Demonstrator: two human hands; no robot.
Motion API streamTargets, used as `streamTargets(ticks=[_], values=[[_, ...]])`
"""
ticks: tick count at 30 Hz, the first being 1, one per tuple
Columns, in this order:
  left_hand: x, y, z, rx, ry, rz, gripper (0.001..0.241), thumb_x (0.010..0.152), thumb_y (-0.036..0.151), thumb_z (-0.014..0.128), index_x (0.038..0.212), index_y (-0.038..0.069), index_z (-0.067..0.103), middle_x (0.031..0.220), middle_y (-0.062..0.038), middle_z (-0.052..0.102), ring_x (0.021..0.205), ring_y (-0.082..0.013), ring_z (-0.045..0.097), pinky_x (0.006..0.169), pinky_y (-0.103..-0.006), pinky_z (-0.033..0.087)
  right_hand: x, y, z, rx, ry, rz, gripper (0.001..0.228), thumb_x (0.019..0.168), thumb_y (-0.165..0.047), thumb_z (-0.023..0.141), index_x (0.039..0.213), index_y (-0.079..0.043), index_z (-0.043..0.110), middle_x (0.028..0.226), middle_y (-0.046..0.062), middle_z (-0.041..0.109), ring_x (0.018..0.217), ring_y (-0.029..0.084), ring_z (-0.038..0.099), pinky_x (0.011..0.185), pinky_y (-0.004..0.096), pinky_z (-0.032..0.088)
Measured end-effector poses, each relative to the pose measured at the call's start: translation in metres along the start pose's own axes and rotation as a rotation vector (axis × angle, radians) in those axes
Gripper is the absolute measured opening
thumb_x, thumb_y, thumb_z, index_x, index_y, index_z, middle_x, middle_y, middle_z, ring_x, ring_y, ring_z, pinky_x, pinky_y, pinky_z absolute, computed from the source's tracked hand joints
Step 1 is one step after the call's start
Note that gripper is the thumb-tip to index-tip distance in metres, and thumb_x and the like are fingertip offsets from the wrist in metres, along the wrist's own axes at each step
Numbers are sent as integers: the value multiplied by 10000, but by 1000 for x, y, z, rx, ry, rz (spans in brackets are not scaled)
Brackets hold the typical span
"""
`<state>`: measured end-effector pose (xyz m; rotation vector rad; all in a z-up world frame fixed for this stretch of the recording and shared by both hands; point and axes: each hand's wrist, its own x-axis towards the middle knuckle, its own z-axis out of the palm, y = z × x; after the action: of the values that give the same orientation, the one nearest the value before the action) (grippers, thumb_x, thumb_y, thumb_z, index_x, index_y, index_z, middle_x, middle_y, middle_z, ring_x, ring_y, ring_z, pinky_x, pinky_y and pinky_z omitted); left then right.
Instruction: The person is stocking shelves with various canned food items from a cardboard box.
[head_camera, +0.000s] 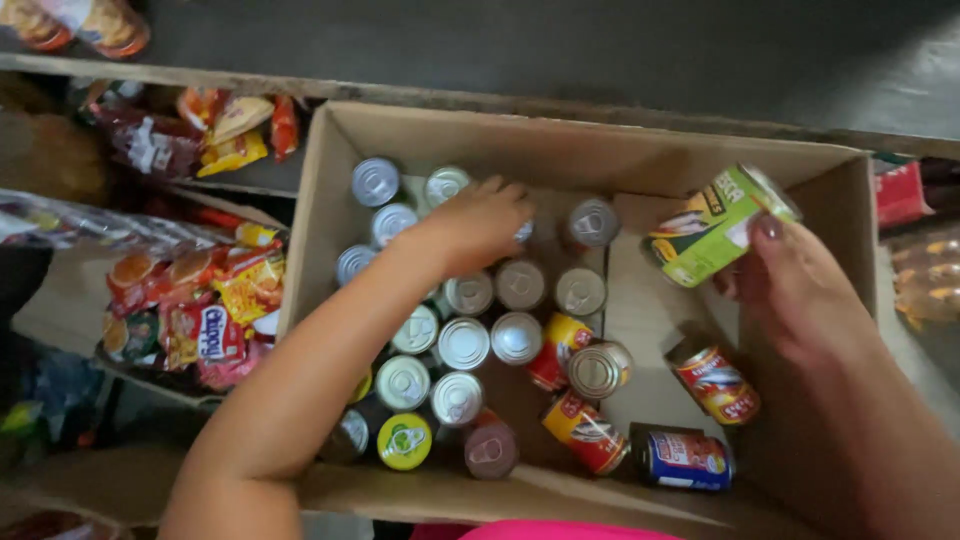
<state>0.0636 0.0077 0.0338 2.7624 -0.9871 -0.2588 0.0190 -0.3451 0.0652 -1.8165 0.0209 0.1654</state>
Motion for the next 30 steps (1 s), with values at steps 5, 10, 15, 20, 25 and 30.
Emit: streamTargets(ticks=[5, 10, 15, 20, 25, 30], values=[[0, -32, 17, -153, 67, 159, 556, 849, 158, 737, 1371, 64, 571, 1351, -207, 560, 1264, -419, 517, 1023, -494, 443, 14, 5, 1, 520, -125, 179, 616, 989, -578, 481, 1437, -155, 471, 1402, 53, 583, 1293, 221, 570, 1117, 461, 457], [-8, -37, 9, -151, 65, 197, 652, 787, 112, 734, 1409, 80, 539, 1406, -219, 532, 1284, -424, 508, 1026, -484, 441, 8, -23, 23, 570, -110, 373, 733, 967, -687, 393, 1440, -142, 525, 1357, 105, 623, 1251, 301, 599, 1080, 509, 453], [-21, -30, -4, -142, 9, 30, 566, 898, 167, 726, 1430, 142, 535, 1420, -169, 563, 1333, -374, 538, 1077, -463, 457, 10, -3, 25, 703, -206, 402, 803, 971, -776, 361, 1444, -152, 538, 1279, 167, 629, 1157, 334, 618, 964, 588, 503], [-28, -23, -38, -746, 334, 153, 635, 922, 123, 716, 1499, 94, 454, 1426, -148, 578, 1319, -289, 559, 1087, -399, 480, 8, -18, 28, 634, -235, 400, 814, 1025, -711, 329, 1483, -64, 517, 1324, 152, 647, 1091, 338, 625, 951, 539, 492], [-47, 16, -75, -1189, 451, 155, 585, 991, 114, 658, 1527, 99, 426, 1404, -90, 580, 1287, -162, 587, 1090, -331, 520, 4, -20, 48, 514, -170, 582, 757, 1008, -638, 290, 1418, -52, 541, 1224, 224, 665, 1066, 356, 665, 946, 522, 513], [-58, 38, -80, -1409, 571, 132, 485, 1078, 175, 629, 1516, 88, 442, 1368, -93, 604, 1237, -136, 590, 1061, -318, 515, -4, 16, 58, 607, -390, 518, 723, 1051, -575, 362, 1370, 46, 551, 1232, 256, 677, 1042, 378, 689, 920, 518, 540]])
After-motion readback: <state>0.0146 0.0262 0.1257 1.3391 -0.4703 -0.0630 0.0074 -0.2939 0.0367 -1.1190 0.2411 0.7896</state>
